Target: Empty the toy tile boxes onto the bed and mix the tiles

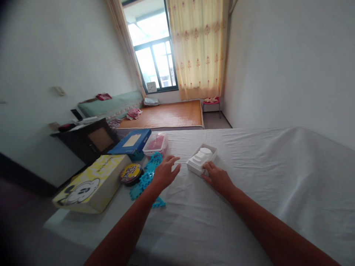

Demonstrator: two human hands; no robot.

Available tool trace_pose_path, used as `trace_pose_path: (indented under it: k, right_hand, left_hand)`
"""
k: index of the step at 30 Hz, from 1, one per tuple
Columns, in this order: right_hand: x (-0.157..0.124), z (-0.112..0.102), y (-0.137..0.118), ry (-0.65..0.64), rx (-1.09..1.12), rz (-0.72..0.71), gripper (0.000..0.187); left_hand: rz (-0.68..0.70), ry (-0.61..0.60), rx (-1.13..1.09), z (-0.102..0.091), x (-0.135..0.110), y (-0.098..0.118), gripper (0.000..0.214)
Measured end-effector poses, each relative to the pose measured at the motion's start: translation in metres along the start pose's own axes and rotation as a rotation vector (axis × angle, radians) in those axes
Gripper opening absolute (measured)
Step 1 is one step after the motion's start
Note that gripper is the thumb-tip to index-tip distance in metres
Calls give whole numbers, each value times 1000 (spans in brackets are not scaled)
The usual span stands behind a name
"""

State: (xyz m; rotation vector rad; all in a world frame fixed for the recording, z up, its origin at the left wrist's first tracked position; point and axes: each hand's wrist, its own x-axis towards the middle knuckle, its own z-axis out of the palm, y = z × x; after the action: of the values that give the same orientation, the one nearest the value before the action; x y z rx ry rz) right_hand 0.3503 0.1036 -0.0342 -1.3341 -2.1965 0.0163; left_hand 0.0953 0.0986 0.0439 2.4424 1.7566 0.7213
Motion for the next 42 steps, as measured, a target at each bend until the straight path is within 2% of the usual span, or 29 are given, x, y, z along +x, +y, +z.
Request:
trace_pose_path:
  k: [4, 8, 12, 14, 16, 18, 20, 21, 23, 25, 26, 28, 31, 36, 39, 42]
  right_hand:
    - [33, 6, 1, -64, 6, -65, 10]
    - [97, 18, 15, -127, -124, -88, 10]
    - [167, 34, 39, -179, -196, -53, 12]
    - [195, 40, 31, -123, -228, -7, 15]
    - [210, 47, -2, -24, -168, -25, 19]
    - [212, 59, -59, 10, 9, -189, 22]
    - [203, 75, -126, -101, 178, -450, 26]
    - [197, 85, -158, -154, 219, -550, 35]
    - [186, 105, -210, -240, 237, -592, 69]
    - [181, 123, -240, -332, 199, -518, 97]
    - [181, 129, -248, -380, 175, -464, 103]
    - [183, 136, -253, -464, 147, -390, 102]
    - [186, 133, -249, -484, 166, -381, 96]
    - [170, 103, -241, -372, 355, -391, 102]
    - [154, 80, -235, -391, 447, -360, 101]
    - [142, 58, -227, -409, 438, -314, 101]
  left_hand:
    - [-72, 45, 8, -24, -44, -49, 28]
    - [-195, 142, 31, -43, -75, -87, 28]
    - [-272, 209, 17, -51, -102, -108, 29]
    - [-324, 204, 8, -51, -119, -115, 30]
    - [-391, 192, 4, -51, -133, -122, 30]
    - [-450, 190, 2, -49, -144, -128, 30]
    - [-473, 198, 3, -48, -150, -132, 31]
    - [-472, 203, 7, -47, -150, -133, 31]
    - [-466, 215, 25, -45, -150, -134, 30]
    - [-469, 227, 39, -43, -150, -135, 30]
    - [-473, 236, 38, -41, -151, -136, 31]
    - [-476, 262, 30, -36, -154, -141, 39]
    - [-481, 303, 7, -27, -157, -152, 60]
    - [-474, 401, -115, -19, -143, -157, 93]
    - [-458, 430, -248, -21, -128, -144, 103]
    - [-425, 410, -329, -23, -121, -127, 102]
